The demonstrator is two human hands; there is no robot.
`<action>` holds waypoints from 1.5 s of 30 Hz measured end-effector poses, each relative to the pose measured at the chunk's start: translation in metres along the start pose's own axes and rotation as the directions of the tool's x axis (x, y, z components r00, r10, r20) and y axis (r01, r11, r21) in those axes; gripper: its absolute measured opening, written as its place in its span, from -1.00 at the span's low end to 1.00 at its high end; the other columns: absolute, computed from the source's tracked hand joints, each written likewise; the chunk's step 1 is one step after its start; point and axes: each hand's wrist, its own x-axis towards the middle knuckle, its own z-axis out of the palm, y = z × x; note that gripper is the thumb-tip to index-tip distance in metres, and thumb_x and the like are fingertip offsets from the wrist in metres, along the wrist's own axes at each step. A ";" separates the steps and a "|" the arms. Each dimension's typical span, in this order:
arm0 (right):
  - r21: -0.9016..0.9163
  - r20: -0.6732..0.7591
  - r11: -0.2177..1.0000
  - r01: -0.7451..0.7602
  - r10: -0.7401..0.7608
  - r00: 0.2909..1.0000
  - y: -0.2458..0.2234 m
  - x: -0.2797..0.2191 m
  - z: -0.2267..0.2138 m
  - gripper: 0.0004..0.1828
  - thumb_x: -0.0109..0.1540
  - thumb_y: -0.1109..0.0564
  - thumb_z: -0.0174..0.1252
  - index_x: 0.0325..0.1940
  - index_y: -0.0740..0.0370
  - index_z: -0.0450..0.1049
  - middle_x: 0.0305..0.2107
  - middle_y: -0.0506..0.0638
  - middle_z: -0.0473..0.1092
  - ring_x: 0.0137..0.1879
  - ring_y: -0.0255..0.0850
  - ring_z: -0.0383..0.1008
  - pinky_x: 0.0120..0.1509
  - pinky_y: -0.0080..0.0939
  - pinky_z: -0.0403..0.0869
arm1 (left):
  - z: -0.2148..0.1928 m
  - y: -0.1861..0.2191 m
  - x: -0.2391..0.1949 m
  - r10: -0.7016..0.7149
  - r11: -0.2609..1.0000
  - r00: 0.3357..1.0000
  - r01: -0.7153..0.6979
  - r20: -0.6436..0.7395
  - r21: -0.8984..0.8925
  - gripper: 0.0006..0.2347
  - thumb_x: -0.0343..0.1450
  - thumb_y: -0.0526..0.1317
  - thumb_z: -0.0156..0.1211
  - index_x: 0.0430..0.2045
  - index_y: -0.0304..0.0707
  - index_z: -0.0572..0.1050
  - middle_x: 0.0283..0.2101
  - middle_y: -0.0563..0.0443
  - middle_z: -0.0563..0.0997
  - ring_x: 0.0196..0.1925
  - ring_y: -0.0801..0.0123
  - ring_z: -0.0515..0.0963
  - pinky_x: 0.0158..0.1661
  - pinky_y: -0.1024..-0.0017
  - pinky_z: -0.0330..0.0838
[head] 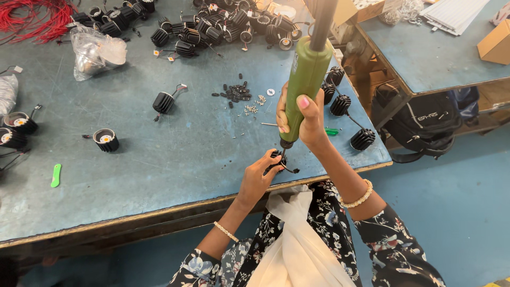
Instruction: The person assembles LED light fixtures by hand, inserting components into the metal housings and securing them with a power screwdriver and a manual screwdriver.
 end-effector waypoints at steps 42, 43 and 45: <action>-0.161 -0.102 0.984 0.075 -0.092 0.991 -0.041 0.006 -0.047 -0.38 0.38 -0.24 0.25 0.03 0.39 0.25 -0.30 0.15 0.31 -0.27 -0.07 0.45 -0.15 -0.11 0.53 | -0.014 0.000 0.013 -0.331 0.793 0.922 0.386 0.199 -0.472 -0.76 0.44 -0.27 0.27 -0.04 -0.35 0.52 0.17 -0.16 0.61 0.29 0.29 0.54 0.32 0.36 0.33; -0.187 -0.087 0.980 0.073 -0.090 0.992 -0.042 0.004 -0.050 -0.35 0.37 -0.27 0.24 0.08 0.38 0.26 -0.26 0.13 0.32 -0.21 -0.07 0.47 -0.08 -0.13 0.54 | -0.014 -0.001 0.013 -0.339 0.786 0.921 0.391 0.194 -0.480 -0.76 0.44 -0.29 0.28 -0.03 -0.35 0.52 0.16 -0.16 0.62 0.28 0.29 0.54 0.32 0.36 0.32; -0.221 -0.105 0.971 0.090 -0.115 0.988 -0.045 -0.002 -0.060 -0.31 0.37 -0.30 0.18 0.26 0.33 0.26 -0.09 0.10 0.36 -0.03 -0.10 0.49 0.09 -0.17 0.54 | -0.011 -0.003 0.013 -0.356 0.741 0.913 0.406 0.200 -0.535 -0.76 0.44 -0.33 0.27 -0.03 -0.35 0.51 0.14 -0.16 0.62 0.27 0.30 0.54 0.31 0.37 0.32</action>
